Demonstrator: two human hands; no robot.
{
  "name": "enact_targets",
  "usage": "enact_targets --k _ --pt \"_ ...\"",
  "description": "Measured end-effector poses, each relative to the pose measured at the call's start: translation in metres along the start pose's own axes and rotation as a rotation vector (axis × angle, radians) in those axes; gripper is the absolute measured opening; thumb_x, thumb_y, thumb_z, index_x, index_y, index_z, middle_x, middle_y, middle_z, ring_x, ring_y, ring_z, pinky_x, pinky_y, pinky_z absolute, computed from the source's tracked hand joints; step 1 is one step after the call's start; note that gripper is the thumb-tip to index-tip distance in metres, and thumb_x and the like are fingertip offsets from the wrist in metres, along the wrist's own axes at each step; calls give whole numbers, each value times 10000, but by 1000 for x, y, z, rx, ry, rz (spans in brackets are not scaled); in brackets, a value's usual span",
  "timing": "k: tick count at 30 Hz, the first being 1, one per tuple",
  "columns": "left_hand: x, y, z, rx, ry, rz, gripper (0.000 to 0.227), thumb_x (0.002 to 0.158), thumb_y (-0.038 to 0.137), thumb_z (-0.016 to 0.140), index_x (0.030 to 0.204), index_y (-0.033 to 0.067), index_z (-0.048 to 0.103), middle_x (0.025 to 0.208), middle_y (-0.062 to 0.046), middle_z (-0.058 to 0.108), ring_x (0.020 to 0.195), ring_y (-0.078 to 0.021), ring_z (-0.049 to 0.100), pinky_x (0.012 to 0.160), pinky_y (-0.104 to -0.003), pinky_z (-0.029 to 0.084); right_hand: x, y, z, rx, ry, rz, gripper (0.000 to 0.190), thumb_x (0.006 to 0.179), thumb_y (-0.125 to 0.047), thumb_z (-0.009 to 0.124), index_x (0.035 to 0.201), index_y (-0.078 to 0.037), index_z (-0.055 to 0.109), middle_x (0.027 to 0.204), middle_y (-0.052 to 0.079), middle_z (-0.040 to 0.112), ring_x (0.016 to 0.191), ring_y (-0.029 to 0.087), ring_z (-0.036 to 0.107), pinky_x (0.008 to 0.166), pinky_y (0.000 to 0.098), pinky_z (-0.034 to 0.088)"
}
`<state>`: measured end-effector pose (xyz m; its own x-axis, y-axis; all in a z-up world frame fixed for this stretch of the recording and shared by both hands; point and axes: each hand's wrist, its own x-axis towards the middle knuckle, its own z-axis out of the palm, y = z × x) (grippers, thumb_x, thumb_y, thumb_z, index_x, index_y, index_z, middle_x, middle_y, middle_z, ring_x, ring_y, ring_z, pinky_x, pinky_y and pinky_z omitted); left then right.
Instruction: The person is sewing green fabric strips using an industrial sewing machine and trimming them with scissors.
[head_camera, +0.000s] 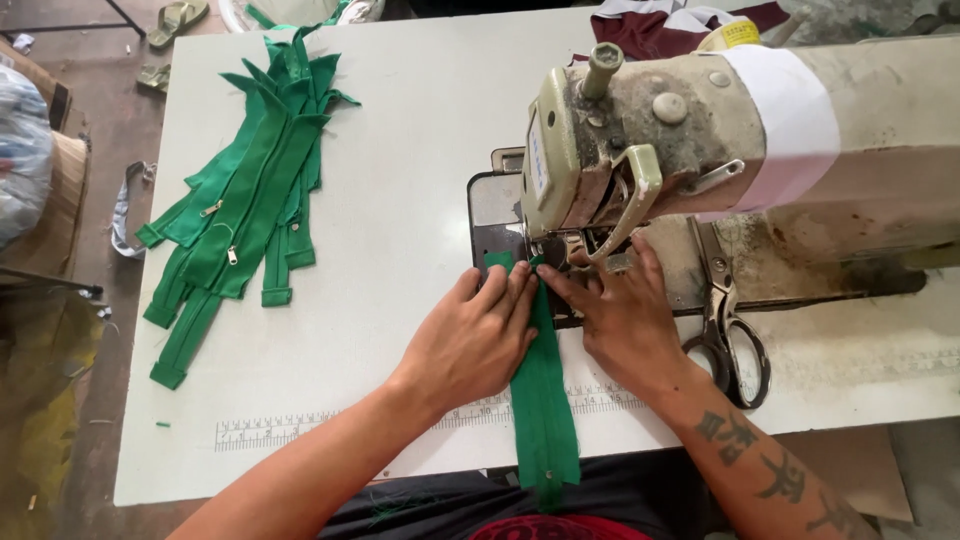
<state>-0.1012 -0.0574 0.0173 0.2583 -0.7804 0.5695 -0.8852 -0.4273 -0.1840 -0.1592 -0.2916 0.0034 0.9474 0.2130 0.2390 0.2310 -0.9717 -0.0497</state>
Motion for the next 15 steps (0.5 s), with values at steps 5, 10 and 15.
enact_targets --k 5,10,15 --pt "-2 3 3 48 -44 14 456 1081 209 467 1341 -76 710 1308 -324 733 1111 -447 635 909 -504 486 2 1 15 -5 -6 25 708 940 -42 609 1532 -431 599 1066 180 801 1164 534 741 1307 718 166" --pt "0 1 1 57 -82 18 459 1093 213 464 1349 -80 708 1321 -333 728 1124 -456 634 903 -504 480 1 5 24 -20 -3 35 694 943 -66 615 1542 -419 613 936 225 806 1179 584 723 1312 714 178" --pt "3 -1 1 68 -91 14 457 1096 212 458 1345 -72 715 1315 -330 736 1129 -442 639 909 -495 480 0 7 30 -19 28 40 686 948 -69 596 1536 -421 636 911 251 804 1162 592 727 1304 715 223"
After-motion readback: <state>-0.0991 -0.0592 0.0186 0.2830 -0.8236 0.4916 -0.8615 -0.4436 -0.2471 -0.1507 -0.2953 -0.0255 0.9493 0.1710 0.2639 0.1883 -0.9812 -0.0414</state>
